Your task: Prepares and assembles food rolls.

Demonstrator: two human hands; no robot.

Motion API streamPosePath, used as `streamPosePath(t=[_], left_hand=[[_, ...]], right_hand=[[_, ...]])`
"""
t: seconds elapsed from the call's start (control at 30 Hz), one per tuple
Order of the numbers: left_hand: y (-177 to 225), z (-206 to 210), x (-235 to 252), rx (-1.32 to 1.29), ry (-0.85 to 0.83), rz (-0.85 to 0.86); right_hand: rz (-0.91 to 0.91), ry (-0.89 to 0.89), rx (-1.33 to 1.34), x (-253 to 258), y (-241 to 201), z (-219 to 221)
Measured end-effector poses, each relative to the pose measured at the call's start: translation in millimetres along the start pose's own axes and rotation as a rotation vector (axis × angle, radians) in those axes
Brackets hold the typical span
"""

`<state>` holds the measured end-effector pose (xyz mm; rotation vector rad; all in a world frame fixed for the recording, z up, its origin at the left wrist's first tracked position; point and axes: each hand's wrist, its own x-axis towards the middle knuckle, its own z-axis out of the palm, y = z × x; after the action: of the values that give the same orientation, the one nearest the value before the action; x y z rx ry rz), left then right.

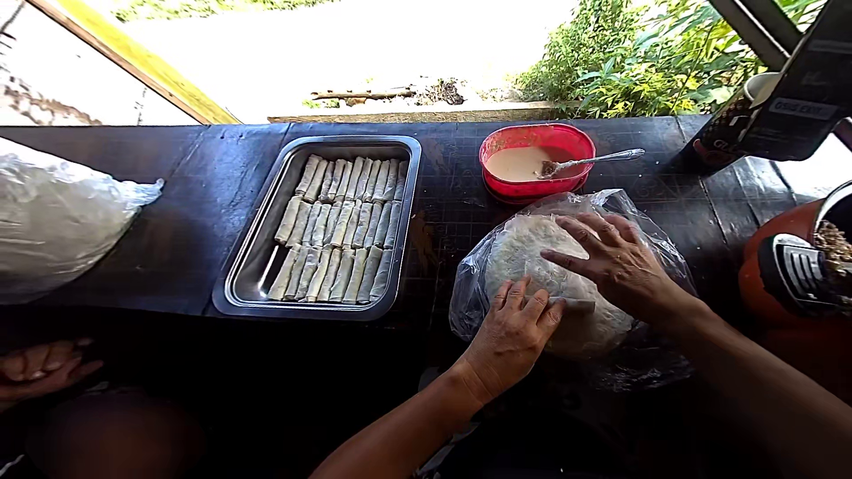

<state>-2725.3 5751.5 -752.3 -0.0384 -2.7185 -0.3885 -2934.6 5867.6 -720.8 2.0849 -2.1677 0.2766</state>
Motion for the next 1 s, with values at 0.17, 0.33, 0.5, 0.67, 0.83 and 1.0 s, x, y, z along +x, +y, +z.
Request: streamPosePath(t=[0.17,0.33,0.5,0.67,0.83,1.0], left_hand=[[-2.6,-3.4,2.4,-0.006,-0.028,0.016],[-2.8,-3.4,2.9,-0.011,-0.034,0.018],[-2.1,-2.4,3.1,0.005,-0.033,0.018],[-1.0,-2.3,3.4,0.016,-0.048,0.012],[0.0,-0.5,1.2,0.023,-0.033,0.007],[0.3,-2.1,1.8,-0.017,-0.037,-0.001]], right_hand=[[-0.043,-0.077,0.061,7.5,-9.2,6.9],[0.003,0.076,0.062,25.4,8.0,-11.0],[0.212,0.166,0.075,84.7,40.4,-21.2],[0.441,-0.324,0.089,151.6,67.1,-11.2],[0.363,-0.207,0.156,148.6,74.7,-12.5],[0.178,0.204,0.367,86.0,38.0,-28.5]])
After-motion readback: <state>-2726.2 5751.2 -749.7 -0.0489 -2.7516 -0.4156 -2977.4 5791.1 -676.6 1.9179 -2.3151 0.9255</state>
